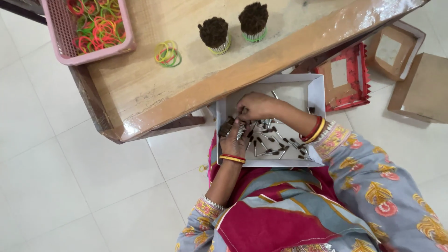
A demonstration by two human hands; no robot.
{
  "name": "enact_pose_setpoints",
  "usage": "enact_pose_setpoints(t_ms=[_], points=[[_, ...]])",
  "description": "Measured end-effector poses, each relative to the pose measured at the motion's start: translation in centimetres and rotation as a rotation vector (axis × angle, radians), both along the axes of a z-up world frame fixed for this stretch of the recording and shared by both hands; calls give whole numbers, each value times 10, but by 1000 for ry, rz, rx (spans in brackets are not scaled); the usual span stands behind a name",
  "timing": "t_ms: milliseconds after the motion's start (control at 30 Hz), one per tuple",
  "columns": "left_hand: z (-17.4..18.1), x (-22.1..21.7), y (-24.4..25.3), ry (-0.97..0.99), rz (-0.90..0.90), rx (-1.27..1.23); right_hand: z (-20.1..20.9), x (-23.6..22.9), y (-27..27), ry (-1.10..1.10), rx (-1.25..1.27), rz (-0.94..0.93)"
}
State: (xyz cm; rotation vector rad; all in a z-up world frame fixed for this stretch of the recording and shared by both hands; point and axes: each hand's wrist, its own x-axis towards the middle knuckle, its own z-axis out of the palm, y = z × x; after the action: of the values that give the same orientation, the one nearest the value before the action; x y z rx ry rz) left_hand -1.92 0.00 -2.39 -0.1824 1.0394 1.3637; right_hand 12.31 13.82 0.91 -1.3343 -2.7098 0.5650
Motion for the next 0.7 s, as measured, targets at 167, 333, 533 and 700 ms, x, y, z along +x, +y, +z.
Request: enact_pose_setpoints(t_ms=[167,333,533,700], points=[[9,-9,8,167,-314,163,-25,59,-6,-60,-41,-231],[56,-31,31,1243,-858,420,-6,83,-59,186,-151,-115],[33,-13,31,1839,-1227,501,37,115,-85,94,-133,-319],[56,8,21,1515,-1543,825,34,126,-117,119,-295,-165]])
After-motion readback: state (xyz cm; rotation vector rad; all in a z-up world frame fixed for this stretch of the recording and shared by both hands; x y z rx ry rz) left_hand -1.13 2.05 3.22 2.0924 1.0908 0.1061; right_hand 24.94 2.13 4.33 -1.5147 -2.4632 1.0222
